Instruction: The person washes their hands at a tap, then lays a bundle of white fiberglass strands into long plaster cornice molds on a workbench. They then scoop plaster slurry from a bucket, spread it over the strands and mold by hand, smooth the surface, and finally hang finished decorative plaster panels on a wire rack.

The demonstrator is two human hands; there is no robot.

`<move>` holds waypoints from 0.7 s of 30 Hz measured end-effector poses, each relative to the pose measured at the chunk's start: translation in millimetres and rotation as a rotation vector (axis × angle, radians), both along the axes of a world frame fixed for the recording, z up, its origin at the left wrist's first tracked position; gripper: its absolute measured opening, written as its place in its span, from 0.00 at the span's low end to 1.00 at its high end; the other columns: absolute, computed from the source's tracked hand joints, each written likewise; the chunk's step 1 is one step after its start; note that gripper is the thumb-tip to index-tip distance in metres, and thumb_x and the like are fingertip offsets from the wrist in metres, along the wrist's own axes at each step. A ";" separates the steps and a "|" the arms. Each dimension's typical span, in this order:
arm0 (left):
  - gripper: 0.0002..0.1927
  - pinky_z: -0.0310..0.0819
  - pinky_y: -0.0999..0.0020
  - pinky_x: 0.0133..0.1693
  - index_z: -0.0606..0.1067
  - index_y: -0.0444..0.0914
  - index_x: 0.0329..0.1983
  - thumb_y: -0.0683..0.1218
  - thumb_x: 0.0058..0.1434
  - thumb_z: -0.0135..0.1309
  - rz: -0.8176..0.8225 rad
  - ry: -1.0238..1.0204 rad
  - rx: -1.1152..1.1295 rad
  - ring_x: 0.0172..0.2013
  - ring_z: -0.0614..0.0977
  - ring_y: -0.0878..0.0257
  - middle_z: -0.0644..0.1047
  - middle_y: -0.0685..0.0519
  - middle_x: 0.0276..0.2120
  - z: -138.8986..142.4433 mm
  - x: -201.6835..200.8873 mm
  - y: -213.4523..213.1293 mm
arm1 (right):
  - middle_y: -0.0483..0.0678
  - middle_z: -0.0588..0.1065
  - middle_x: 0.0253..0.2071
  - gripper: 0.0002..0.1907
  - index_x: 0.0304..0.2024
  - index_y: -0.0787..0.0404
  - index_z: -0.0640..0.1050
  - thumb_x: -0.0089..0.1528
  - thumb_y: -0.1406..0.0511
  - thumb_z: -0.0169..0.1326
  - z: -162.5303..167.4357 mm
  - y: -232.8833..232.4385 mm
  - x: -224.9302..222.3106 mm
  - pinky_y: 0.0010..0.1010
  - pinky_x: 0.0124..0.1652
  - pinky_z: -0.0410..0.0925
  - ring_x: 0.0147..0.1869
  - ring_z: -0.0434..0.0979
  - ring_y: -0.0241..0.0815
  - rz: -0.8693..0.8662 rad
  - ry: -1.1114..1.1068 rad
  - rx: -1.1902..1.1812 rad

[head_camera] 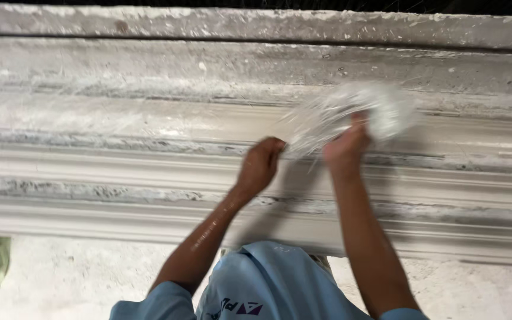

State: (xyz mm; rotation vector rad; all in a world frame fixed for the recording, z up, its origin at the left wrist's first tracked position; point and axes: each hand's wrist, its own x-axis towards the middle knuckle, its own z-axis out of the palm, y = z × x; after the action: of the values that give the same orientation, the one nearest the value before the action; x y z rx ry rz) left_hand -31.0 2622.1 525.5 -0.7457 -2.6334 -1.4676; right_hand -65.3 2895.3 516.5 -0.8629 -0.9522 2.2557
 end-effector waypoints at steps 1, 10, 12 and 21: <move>0.09 0.80 0.56 0.44 0.78 0.37 0.47 0.42 0.72 0.46 0.049 0.099 -0.056 0.42 0.83 0.48 0.81 0.43 0.43 -5.6 -7.6 -2.6 | 0.41 0.73 0.40 0.15 0.49 0.56 0.74 0.62 0.59 0.56 10.3 14.1 0.8 0.32 0.36 0.64 0.41 0.72 0.36 0.006 -0.021 -0.015; 0.18 0.69 0.40 0.54 0.74 0.36 0.52 0.50 0.70 0.39 0.507 0.521 -0.978 0.54 0.79 0.39 0.79 0.40 0.51 -1.7 -54.8 -58.8 | 0.54 0.75 0.45 0.15 0.45 0.66 0.74 0.66 0.59 0.51 52.9 122.9 21.0 0.43 0.49 0.79 0.50 0.79 0.49 -0.075 0.122 0.228; 0.19 0.67 0.40 0.62 0.69 0.30 0.58 0.50 0.77 0.40 0.504 0.694 -0.651 0.59 0.76 0.37 0.75 0.35 0.57 12.4 -32.9 -18.4 | 0.54 0.76 0.44 0.14 0.44 0.65 0.74 0.66 0.59 0.51 23.7 87.0 30.2 0.43 0.48 0.79 0.49 0.79 0.48 0.014 0.061 0.134; 0.09 0.77 0.58 0.33 0.76 0.36 0.42 0.43 0.74 0.46 0.146 0.037 -0.152 0.33 0.81 0.52 0.79 0.47 0.33 28.4 19.2 66.2 | 0.53 0.76 0.41 0.13 0.43 0.64 0.75 0.64 0.61 0.49 12.4 110.7 12.2 0.40 0.42 0.78 0.43 0.79 0.46 0.036 0.056 0.027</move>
State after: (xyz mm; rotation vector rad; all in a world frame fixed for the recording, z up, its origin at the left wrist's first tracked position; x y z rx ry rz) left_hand -11.7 2688.3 553.9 -0.5702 -2.7290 -1.2173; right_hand -53.1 3005.9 528.9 -0.7729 -0.9775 2.2796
